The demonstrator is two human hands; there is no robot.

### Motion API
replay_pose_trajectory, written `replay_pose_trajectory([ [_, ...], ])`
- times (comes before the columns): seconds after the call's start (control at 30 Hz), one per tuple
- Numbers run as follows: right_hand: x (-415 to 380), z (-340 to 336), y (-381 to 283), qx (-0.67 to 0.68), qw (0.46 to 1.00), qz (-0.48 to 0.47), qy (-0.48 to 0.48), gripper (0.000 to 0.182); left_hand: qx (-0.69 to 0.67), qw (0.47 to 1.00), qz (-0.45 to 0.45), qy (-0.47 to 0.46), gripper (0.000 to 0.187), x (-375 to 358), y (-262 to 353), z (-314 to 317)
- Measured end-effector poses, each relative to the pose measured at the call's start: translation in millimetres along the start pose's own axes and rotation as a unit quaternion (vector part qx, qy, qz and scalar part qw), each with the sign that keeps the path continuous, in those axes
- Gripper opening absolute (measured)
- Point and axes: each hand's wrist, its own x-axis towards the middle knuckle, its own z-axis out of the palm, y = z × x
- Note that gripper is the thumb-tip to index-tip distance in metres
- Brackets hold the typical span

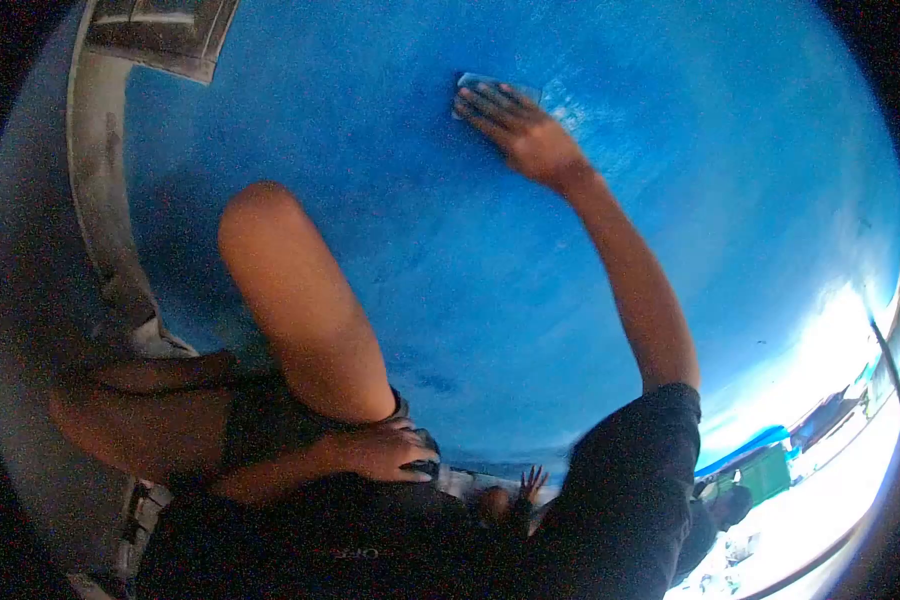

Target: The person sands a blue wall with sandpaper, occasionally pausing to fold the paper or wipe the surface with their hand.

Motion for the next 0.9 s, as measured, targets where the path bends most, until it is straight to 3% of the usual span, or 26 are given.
replay_pose_trajectory([
  [0.03, -8, 5, 3, 0.050, 0.998, -0.043, 0.000, 0.070, -0.001, 1.000, 0.009, 0.017, 0.053, 1, -4, 6],
  [0.07, 5, -22, 10, 0.010, 0.996, 0.083, -0.021, 0.069, -0.005, 0.999, 0.020, 0.036, 0.053, 2, -5, 12],
  [0.1, 2, -15, 38, 0.076, 0.981, 0.149, 0.097, 0.071, -0.010, 0.999, 0.016, 0.027, 0.053, 1, -4, 12],
  [0.13, -3, -17, 56, 0.074, 0.964, 0.216, 0.137, 0.073, -0.009, 1.000, 0.016, 0.025, 0.054, 1, -4, 8],
  [0.17, -9, -17, 47, 0.076, 0.963, 0.223, 0.131, 0.073, -0.007, 1.000, 0.017, 0.025, 0.054, 2, -3, 8],
  [0.23, -9, -13, 29, 0.032, 0.975, 0.182, 0.119, 0.074, -0.010, 1.000, 0.014, 0.021, 0.053, 1, -1, 11],
  [0.27, -16, -10, 12, 0.029, 0.989, 0.109, 0.091, 0.074, -0.012, 1.000, 0.010, 0.024, 0.053, 0, 0, 9],
  [0.3, -23, -18, -1, 0.027, 0.989, 0.110, 0.094, 0.074, -0.014, 0.999, 0.005, 0.028, 0.053, 0, -1, 7],
  [0.37, -32, -32, -17, 0.076, 0.997, -0.016, -0.028, 0.076, -0.009, 0.998, 0.026, 0.059, 0.052, 1, -6, 13],
  [0.43, -44, -27, 21, 0.008, 0.998, -0.051, -0.025, 0.071, -0.008, 0.996, 0.051, 0.079, 0.050, 1, -6, 15],
  [0.5, -50, -39, 39, 0.015, 0.975, 0.204, 0.089, 0.074, -0.015, 0.997, 0.016, 0.073, 0.050, 0, -2, 13],
  [0.53, -53, -37, 33, 0.031, 0.951, 0.263, 0.157, 0.075, -0.014, 0.997, 0.018, 0.069, 0.050, 1, 0, 11],
  [0.57, -60, -31, 19, 0.029, 0.951, 0.265, 0.156, 0.075, -0.015, 0.999, 0.022, 0.043, 0.052, 1, 0, 7],
  [0.63, -81, -16, -18, 0.023, 0.995, 0.095, -0.013, 0.073, -0.011, 1.000, 0.024, 0.014, 0.055, 0, 0, 4],
  [0.67, -90, -22, -34, 0.021, 0.995, 0.098, -0.011, 0.073, -0.005, 1.000, 0.023, 0.017, 0.055, 0, 1, 5],
  [0.73, -101, -32, -56, 0.186, 0.979, -0.031, -0.080, 0.074, 0.009, 1.000, 0.020, 0.018, 0.055, -3, 2, 1],
  [0.77, -106, -29, -42, 0.182, 0.980, -0.028, -0.075, 0.074, 0.011, 1.000, 0.009, 0.011, 0.055, -3, 4, -2],
  [0.83, -136, -23, -11, 0.079, 0.986, 0.144, 0.013, 0.075, 0.009, 1.000, -0.001, -0.002, 0.056, -2, 2, 0],
  [0.87, -143, -25, -17, 0.079, 0.986, 0.148, 0.008, 0.075, 0.009, 1.000, 0.010, 0.010, 0.056, 0, -5, 6],
  [0.9, -147, -27, -28, 0.053, 0.971, 0.226, 0.056, 0.073, 0.010, 0.999, 0.022, 0.022, 0.056, 2, -5, 10],
])
